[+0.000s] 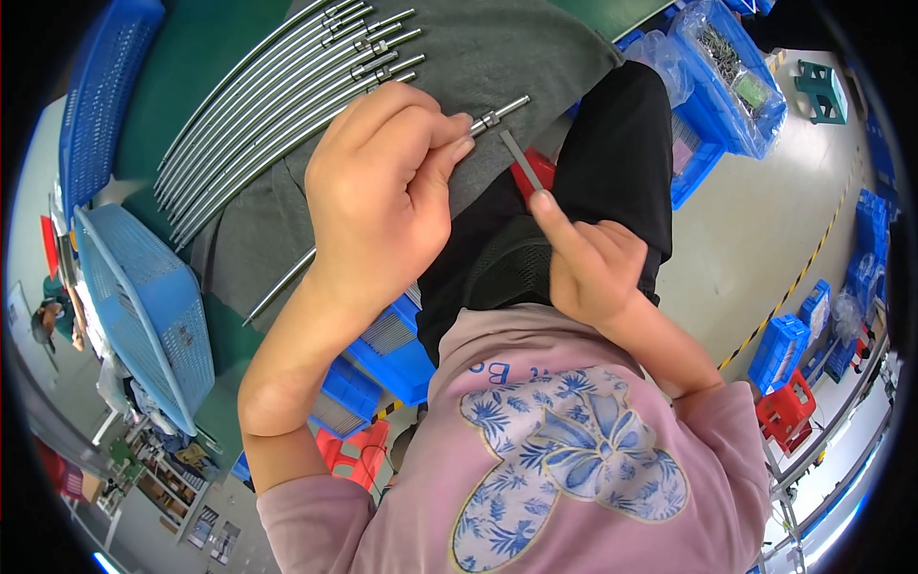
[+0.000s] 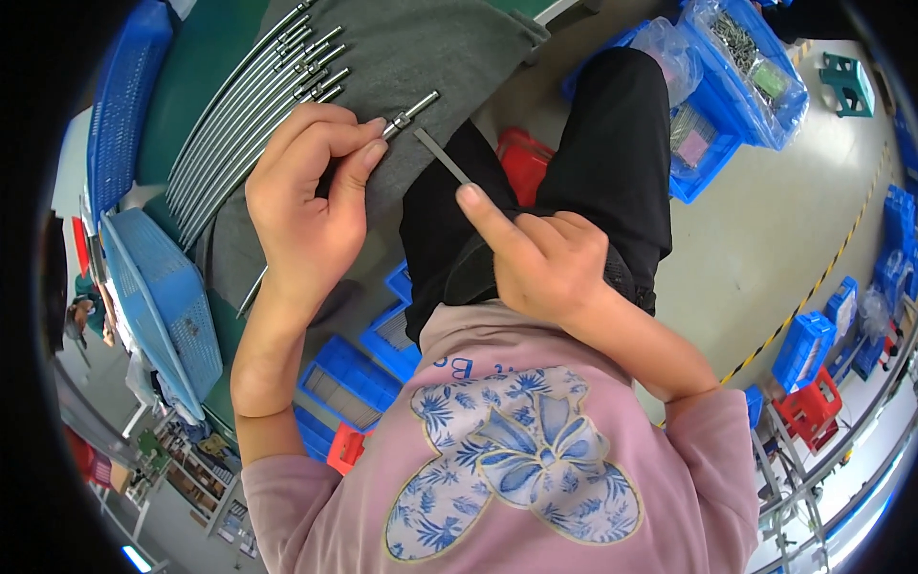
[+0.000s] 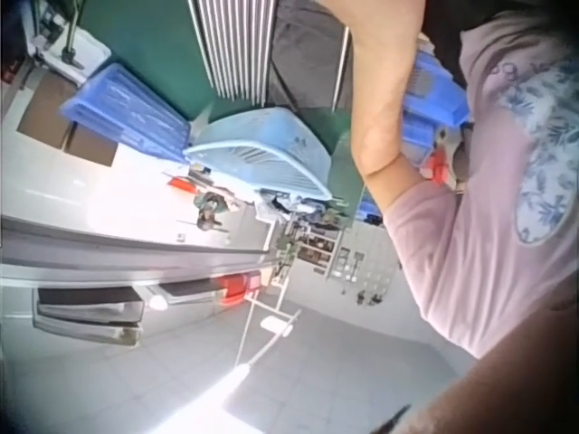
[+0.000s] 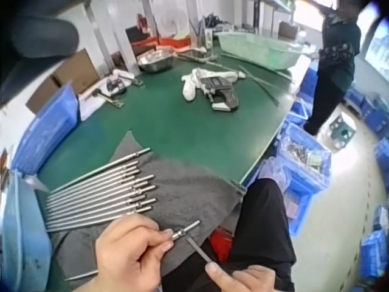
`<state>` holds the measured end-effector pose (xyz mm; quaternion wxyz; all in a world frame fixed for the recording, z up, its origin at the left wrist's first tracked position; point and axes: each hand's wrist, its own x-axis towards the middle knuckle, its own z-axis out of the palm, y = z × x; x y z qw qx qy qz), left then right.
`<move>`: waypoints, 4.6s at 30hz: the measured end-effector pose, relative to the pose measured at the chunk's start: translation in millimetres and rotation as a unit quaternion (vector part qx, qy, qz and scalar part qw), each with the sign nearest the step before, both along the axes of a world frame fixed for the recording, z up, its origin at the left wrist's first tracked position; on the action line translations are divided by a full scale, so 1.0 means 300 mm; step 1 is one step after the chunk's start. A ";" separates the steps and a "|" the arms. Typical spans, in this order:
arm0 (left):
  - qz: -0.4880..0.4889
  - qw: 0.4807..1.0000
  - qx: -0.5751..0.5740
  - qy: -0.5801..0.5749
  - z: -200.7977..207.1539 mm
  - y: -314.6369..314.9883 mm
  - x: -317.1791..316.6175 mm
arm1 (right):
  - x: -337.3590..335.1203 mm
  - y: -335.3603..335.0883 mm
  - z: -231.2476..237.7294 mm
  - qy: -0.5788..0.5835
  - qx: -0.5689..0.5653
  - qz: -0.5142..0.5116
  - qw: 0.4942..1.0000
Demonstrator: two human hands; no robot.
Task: Using a small metal file to smooth or finish the ends of multiple metal rods at a factory workbench.
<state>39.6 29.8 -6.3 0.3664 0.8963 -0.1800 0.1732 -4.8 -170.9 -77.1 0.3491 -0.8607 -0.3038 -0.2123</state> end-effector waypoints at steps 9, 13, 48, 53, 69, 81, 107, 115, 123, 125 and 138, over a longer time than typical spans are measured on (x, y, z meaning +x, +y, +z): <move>0.008 0.999 0.028 -0.015 0.012 0.007 -0.003 | -0.026 -0.032 -0.008 0.015 0.046 0.041 0.998; 0.011 1.000 0.025 -0.006 0.011 0.009 -0.008 | -0.011 -0.027 0.007 0.005 0.060 0.027 0.998; 0.064 0.987 0.149 0.005 0.057 -0.046 -0.071 | 0.114 -0.001 0.100 0.010 0.129 -0.046 0.991; 0.079 0.991 0.105 -0.010 0.078 -0.032 -0.049 | 0.096 -0.013 0.093 0.025 0.128 -0.038 0.991; 0.073 0.995 -0.038 0.063 0.026 -0.030 -0.028 | 0.037 -0.014 0.093 0.100 0.071 0.061 0.991; 0.055 0.997 -0.028 0.043 0.004 -0.022 -0.024 | 0.060 0.029 0.165 0.095 -0.053 0.040 0.993; 0.056 0.997 -0.043 0.009 -0.003 -0.042 -0.030 | 0.109 0.068 0.088 0.014 0.053 0.022 0.998; 0.051 0.998 -0.025 -0.009 -0.007 -0.029 -0.010 | 0.115 0.084 0.058 -0.007 0.081 0.016 0.997; 0.051 0.999 -0.016 0.003 -0.003 -0.026 -0.020 | 0.100 0.087 0.040 -0.020 0.091 0.016 0.996; 0.055 0.998 -0.020 0.004 -0.007 -0.026 -0.010 | 0.037 0.029 0.006 0.033 0.036 0.010 0.999; 0.047 0.999 0.007 -0.006 -0.002 -0.023 -0.022 | 0.079 0.084 0.065 0.055 0.059 0.035 0.996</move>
